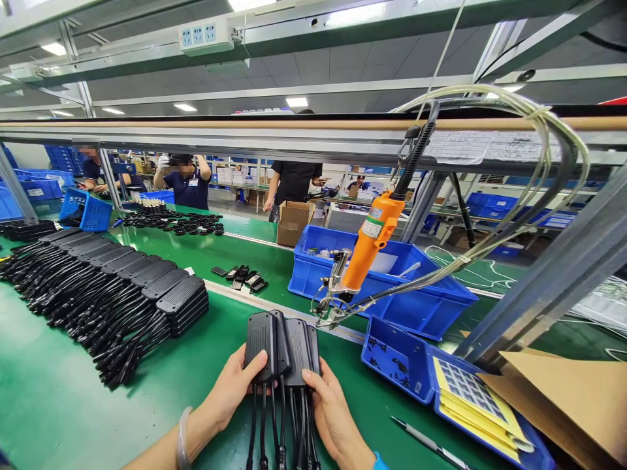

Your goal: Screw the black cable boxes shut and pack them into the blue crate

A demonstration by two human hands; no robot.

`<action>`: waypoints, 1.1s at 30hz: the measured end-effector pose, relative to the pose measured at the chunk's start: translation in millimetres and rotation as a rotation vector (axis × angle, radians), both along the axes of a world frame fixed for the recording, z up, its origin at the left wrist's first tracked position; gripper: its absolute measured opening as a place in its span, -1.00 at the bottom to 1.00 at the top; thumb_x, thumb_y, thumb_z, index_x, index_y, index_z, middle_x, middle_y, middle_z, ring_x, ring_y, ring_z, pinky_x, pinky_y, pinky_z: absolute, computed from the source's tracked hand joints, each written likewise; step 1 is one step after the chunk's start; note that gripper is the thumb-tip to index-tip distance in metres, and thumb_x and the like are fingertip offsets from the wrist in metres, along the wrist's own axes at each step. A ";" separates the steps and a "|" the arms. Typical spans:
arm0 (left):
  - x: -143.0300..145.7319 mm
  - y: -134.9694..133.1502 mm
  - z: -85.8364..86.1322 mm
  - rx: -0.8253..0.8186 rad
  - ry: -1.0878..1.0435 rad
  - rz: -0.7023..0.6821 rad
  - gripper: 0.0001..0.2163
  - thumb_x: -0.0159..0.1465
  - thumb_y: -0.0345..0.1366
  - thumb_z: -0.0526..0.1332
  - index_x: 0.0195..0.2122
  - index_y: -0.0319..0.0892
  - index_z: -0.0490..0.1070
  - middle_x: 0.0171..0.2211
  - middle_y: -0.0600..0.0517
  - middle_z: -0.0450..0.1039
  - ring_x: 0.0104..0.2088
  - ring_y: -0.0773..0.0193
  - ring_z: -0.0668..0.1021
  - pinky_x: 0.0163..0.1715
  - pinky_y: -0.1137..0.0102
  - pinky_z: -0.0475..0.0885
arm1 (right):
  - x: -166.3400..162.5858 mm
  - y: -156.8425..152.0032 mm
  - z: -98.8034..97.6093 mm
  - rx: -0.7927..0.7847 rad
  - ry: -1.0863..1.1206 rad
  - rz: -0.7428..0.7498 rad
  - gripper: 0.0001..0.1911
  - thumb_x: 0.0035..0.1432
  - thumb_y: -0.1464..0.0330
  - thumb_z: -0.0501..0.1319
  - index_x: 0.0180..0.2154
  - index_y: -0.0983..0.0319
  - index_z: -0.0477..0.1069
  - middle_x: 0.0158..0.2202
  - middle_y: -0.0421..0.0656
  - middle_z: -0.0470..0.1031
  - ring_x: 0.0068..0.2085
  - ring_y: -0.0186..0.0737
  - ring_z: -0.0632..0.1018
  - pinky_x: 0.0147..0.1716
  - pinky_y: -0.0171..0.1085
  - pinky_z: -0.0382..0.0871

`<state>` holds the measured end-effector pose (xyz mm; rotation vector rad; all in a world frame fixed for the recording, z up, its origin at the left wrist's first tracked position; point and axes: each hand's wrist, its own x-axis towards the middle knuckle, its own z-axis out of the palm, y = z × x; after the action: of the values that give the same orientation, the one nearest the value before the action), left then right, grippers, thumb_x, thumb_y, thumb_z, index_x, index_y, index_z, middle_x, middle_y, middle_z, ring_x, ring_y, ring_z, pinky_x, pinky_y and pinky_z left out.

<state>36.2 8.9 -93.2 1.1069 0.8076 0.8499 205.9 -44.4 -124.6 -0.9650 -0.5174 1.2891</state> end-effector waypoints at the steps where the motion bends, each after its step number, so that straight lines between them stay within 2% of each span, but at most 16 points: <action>1: -0.8 -0.7 1.8 -0.014 -0.011 -0.002 -0.41 0.05 0.20 0.39 -0.16 -0.23 0.41 -0.29 -0.03 0.53 -0.38 0.24 0.54 -0.41 0.40 0.48 | -0.1 0.1 0.8 0.002 0.008 -0.006 -0.26 -0.14 0.22 0.47 0.06 0.25 0.30 -0.02 -0.03 0.57 -0.03 0.01 0.56 -0.02 -0.10 0.44; 5: -4.9 -2.1 6.5 -0.055 -0.041 0.038 -0.37 0.04 0.14 0.43 0.00 -0.20 0.42 -0.11 -0.10 0.54 -0.27 0.16 0.58 -0.34 0.34 0.53 | -1.0 0.8 3.7 -0.012 0.035 -0.029 -0.23 -0.19 0.23 0.49 0.07 0.25 0.31 -0.01 -0.02 0.57 -0.02 0.02 0.56 0.01 -0.09 0.42; 7: -5.2 -1.5 6.1 -0.092 -0.094 0.094 -0.41 0.10 0.08 0.42 0.04 -0.20 0.44 -0.07 -0.10 0.54 -0.22 0.15 0.57 -0.34 0.36 0.53 | -0.7 1.4 2.9 -0.018 0.048 -0.034 -0.23 -0.20 0.24 0.50 0.07 0.24 0.31 0.00 -0.03 0.56 -0.02 0.01 0.56 0.01 -0.09 0.41; 11: 0.5 -0.6 5.6 -0.314 -0.219 0.207 -0.71 0.39 -0.16 0.20 -0.08 -0.30 0.52 -0.20 -0.11 0.59 -0.32 0.24 0.58 -0.37 0.41 0.52 | 0.9 2.9 -1.5 -0.013 0.060 -0.027 -0.29 -0.20 0.24 0.48 0.02 0.24 0.35 -0.06 -0.05 0.59 -0.05 -0.01 0.57 -0.02 -0.13 0.40; 14: 6.0 -2.3 9.2 -0.525 -0.269 0.249 -0.70 0.46 -0.24 0.08 -0.16 -0.36 0.52 -0.31 -0.12 0.60 -0.41 0.25 0.59 -0.35 0.38 0.53 | 1.1 3.4 -2.5 -0.016 0.072 -0.026 -0.34 -0.20 0.24 0.47 -0.02 0.24 0.38 -0.09 -0.07 0.60 -0.07 -0.01 0.57 -0.04 -0.14 0.40; 16: 8.1 -3.7 12.3 -0.588 -0.308 0.262 -0.72 0.47 -0.26 0.07 -0.15 -0.35 0.51 -0.30 -0.11 0.61 -0.41 0.24 0.60 -0.31 0.36 0.55 | 0.6 3.3 -1.4 -0.014 0.075 -0.028 -0.35 -0.20 0.25 0.47 -0.03 0.24 0.38 -0.09 -0.07 0.61 -0.07 -0.02 0.57 -0.03 -0.15 0.39; 22: 7.1 -5.6 19.3 -0.577 -0.412 0.226 -0.73 0.48 -0.30 0.03 0.02 -0.31 0.45 -0.18 -0.09 0.61 -0.27 0.21 0.64 -0.20 0.32 0.56 | -1.1 2.6 2.8 -0.004 0.062 -0.022 -0.34 -0.19 0.23 0.47 -0.02 0.26 0.38 -0.09 -0.05 0.60 -0.08 -0.04 0.56 -0.02 -0.14 0.39; 27: 7.7 -6.8 24.2 -0.600 -0.405 0.245 -0.70 0.48 -0.26 0.02 0.05 -0.31 0.43 -0.18 -0.08 0.61 -0.28 0.23 0.64 -0.19 0.33 0.55 | -1.4 2.9 4.0 0.000 0.056 -0.031 -0.34 -0.16 0.23 0.47 -0.01 0.24 0.37 -0.05 -0.07 0.59 -0.02 -0.04 0.55 0.04 -0.13 0.36; 31: 5.6 -4.2 17.8 -0.581 -0.414 0.239 -0.73 0.47 -0.28 0.05 0.04 -0.28 0.44 -0.13 -0.09 0.59 -0.24 0.23 0.63 -0.17 0.33 0.53 | -1.1 2.6 3.5 -0.004 0.056 -0.033 -0.30 -0.17 0.22 0.49 0.02 0.24 0.34 -0.01 -0.06 0.57 0.02 -0.03 0.53 0.07 -0.14 0.37; 33: 2.8 -1.9 10.6 -0.526 -0.424 0.211 -0.78 0.41 -0.31 0.14 0.01 -0.25 0.46 -0.13 -0.07 0.59 -0.25 0.24 0.62 -0.18 0.35 0.53 | -1.3 1.8 3.4 -0.002 0.034 -0.020 -0.29 -0.14 0.20 0.48 0.04 0.24 0.32 0.00 -0.06 0.57 0.02 -0.03 0.54 0.05 -0.14 0.38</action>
<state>38.9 7.0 -82.6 0.3634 0.7359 0.9356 204.6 -42.6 -121.2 -0.9466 -0.4796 1.2865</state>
